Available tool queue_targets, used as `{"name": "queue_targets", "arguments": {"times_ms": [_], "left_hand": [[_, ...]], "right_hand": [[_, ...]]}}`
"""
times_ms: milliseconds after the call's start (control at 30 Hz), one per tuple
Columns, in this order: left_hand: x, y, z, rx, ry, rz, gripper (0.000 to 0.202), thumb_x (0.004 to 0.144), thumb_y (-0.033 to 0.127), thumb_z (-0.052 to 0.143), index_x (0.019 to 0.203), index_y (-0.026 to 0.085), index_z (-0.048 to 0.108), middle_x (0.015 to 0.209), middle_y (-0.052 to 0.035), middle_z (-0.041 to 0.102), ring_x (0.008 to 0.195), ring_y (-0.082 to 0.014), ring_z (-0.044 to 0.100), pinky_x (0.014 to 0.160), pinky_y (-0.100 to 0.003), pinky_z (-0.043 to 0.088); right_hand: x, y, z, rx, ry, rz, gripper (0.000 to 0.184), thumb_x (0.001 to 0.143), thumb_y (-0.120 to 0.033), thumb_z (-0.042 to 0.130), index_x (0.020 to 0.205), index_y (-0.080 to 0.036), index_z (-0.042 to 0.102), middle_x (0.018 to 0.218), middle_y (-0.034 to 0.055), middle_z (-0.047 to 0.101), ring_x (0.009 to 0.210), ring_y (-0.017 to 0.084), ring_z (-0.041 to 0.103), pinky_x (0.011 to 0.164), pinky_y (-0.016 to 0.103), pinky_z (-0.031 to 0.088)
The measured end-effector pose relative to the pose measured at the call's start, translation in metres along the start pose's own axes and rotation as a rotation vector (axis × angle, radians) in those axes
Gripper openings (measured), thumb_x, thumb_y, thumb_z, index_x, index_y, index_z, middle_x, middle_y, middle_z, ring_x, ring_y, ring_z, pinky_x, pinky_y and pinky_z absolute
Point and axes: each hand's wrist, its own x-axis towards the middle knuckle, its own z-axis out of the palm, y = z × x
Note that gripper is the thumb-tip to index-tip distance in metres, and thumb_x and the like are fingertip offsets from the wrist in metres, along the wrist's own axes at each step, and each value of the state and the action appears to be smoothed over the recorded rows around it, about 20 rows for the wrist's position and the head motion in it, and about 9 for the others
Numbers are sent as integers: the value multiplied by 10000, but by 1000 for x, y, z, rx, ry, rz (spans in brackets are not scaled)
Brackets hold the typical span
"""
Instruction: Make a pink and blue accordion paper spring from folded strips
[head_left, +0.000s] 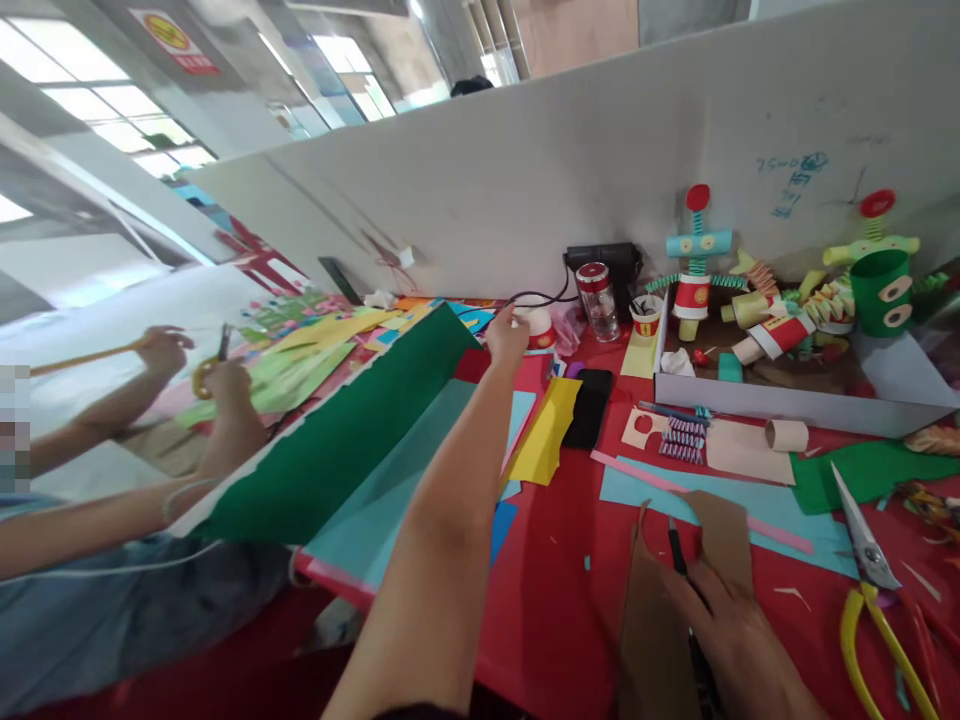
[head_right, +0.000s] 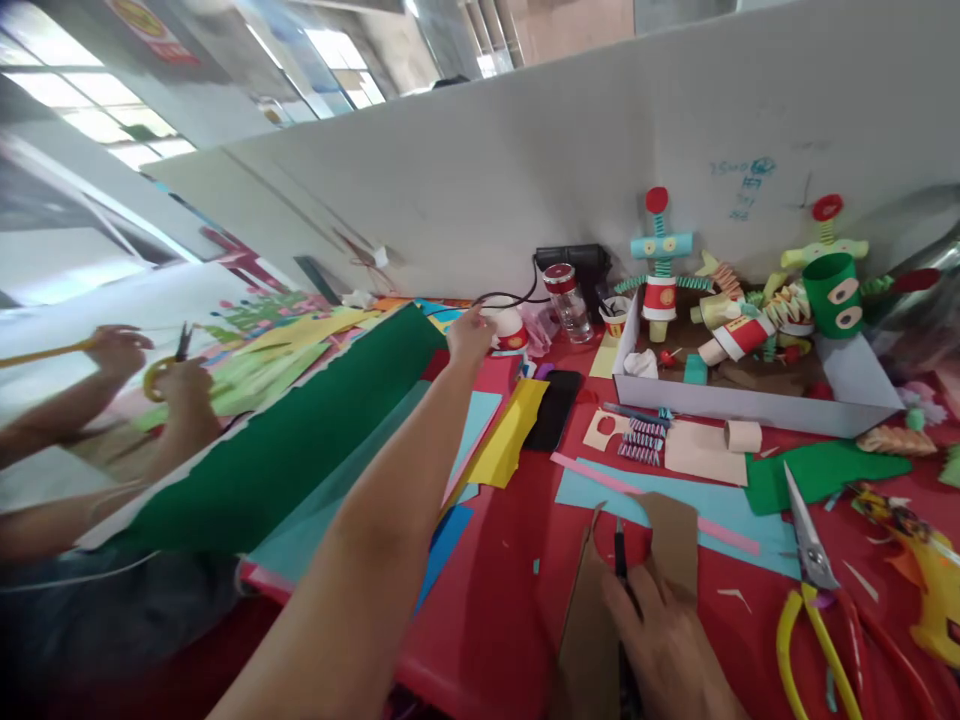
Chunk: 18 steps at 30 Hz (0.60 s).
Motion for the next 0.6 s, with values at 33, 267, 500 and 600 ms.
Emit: {"name": "queue_targets", "arguments": {"times_ms": [33, 267, 500, 600], "left_hand": [[4, 3, -1, 9, -23, 28, 462, 783, 163, 551, 1243, 163, 601, 1174, -91, 677, 1086, -226, 612, 933, -308, 454], [16, 16, -10, 173, -41, 124, 226, 740, 202, 635, 939, 162, 733, 1051, -101, 694, 971, -235, 649, 863, -302, 485], [17, 21, -25, 431, -222, 320, 308, 778, 227, 531, 1009, 161, 724, 997, -107, 725, 997, -264, 639, 884, -335, 478], [19, 26, -31, 639, -312, 462, 367, 743, 167, 485, 1029, 105, 705, 1086, -158, 695, 1106, -318, 587, 957, -416, 434]], "right_hand": [[-1, 1, 2, -7, 12, -12, 631, 626, 36, 383, 1200, -185, 522, 950, 105, 663, 803, 206, 667, 604, 256, 553], [-2, 7, 9, -3, -8, -69, 659, 652, 27, 409, 1278, -169, 469, 881, 81, 664, 707, 183, 638, 570, 230, 522], [0, -1, 0, 32, -95, -17, 576, 694, -26, 473, 1254, -157, 507, 956, 121, 643, 770, 222, 616, 612, 302, 537], [2, -4, -8, 27, -107, -11, 545, 705, 3, 457, 1220, -160, 529, 981, 128, 637, 809, 224, 618, 636, 307, 540]]}}
